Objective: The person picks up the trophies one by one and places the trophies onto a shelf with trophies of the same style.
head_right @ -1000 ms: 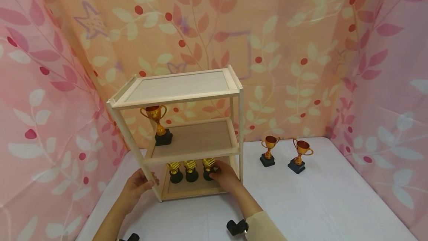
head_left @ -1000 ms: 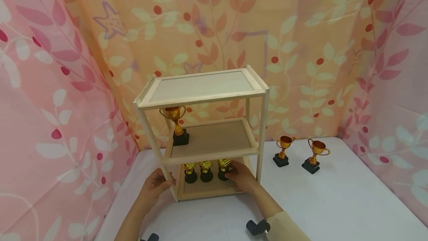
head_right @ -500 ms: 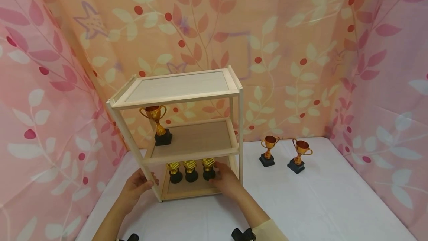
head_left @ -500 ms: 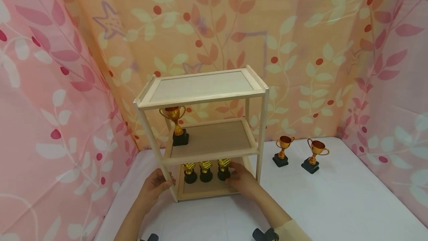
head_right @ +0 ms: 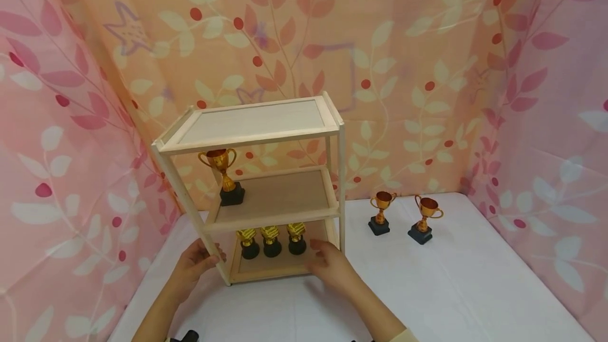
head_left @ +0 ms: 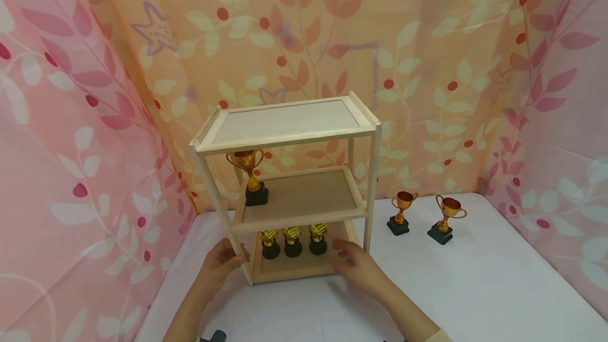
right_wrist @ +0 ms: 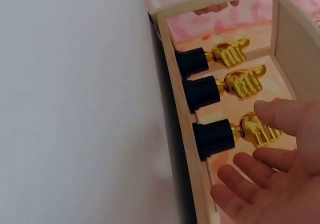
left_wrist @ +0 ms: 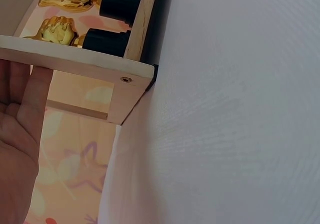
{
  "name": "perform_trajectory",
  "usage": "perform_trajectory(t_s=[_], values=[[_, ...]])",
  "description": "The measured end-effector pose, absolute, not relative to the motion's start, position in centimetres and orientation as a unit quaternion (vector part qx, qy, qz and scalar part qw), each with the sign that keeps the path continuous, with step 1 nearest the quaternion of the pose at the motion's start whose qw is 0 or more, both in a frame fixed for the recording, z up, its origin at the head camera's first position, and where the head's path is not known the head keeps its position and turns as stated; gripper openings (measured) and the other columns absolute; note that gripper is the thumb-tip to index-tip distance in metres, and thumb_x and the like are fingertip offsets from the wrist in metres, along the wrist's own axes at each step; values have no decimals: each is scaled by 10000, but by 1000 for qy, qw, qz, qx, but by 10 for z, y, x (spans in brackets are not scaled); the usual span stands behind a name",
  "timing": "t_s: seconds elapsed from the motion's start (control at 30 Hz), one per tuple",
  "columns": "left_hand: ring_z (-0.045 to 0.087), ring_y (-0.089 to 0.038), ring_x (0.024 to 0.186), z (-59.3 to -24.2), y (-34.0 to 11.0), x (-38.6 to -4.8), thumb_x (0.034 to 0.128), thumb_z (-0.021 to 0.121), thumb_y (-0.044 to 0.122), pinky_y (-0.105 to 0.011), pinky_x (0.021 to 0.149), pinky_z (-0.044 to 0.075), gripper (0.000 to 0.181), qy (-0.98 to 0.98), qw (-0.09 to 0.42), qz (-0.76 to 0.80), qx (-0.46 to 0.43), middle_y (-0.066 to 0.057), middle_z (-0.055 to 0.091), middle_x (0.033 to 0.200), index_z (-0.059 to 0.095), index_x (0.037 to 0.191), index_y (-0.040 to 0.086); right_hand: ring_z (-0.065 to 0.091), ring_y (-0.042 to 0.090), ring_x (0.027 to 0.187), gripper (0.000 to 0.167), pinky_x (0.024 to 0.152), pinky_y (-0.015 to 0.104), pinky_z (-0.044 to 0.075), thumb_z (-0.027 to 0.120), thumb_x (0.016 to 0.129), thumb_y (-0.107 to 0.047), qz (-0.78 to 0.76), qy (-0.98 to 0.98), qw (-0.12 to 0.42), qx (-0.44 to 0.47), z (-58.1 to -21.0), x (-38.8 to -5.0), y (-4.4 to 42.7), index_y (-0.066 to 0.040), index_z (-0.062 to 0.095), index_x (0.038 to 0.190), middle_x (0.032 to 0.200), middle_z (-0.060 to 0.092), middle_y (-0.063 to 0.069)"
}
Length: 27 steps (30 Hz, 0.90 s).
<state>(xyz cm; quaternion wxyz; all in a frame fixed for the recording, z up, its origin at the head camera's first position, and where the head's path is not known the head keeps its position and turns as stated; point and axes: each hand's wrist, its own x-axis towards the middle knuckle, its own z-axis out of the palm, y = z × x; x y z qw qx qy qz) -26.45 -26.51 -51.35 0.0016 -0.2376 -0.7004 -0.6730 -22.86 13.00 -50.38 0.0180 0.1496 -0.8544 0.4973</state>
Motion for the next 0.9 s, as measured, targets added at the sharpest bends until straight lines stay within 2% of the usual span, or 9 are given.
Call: perform_trajectory(t_s=[0.2,0.3,0.53,0.67,0.77,0.9], values=[[701,-126,1009,-515,-264,-265,992,600,-34,-314,919,587,171,-702,9,-671,-239,10,693,1039,498,1127,-54,615,308,1213,582,1006,518,526,711,968,-314,472,-856,-61,203,-491,-217,152,-22,530,1439,1388,614,135],[697,-128,1009,-516,-265,-265,992,595,-41,-312,918,585,154,-698,9,-673,-246,1,689,1043,508,1119,-41,618,299,1220,551,1032,538,504,698,976,-341,449,-859,-81,232,-486,-210,162,-60,554,1427,1370,634,86],[697,-149,1019,-518,-266,-268,996,556,-82,-315,931,578,136,-680,4,-678,-279,6,689,1063,519,1095,4,623,293,1227,441,1041,458,515,677,994,-354,436,-848,-103,284,-464,-197,183,-233,574,1406,1372,634,62],[700,-156,1015,-518,-267,-269,998,541,-98,-314,931,577,139,-676,6,-676,-293,-8,696,1063,511,1088,4,613,222,1211,394,1020,349,513,671,994,-377,433,-843,-132,291,-448,-194,199,-291,601,1372,1330,657,-28],[698,-153,1014,-518,-267,-269,997,543,-95,-314,927,578,136,-678,9,-674,-291,-17,695,1059,509,1097,-9,615,160,1178,359,989,288,508,668,999,-353,429,-838,-141,306,-438,-194,214,-282,624,1348,1275,675,-80],[696,-147,1015,-518,-268,-268,998,555,-79,-321,926,580,126,-686,4,-674,-275,-6,689,1057,506,1100,-23,647,132,1140,326,948,271,535,660,1011,-297,436,-828,-134,325,-430,-196,236,-232,642,1330,1244,696,-54]])
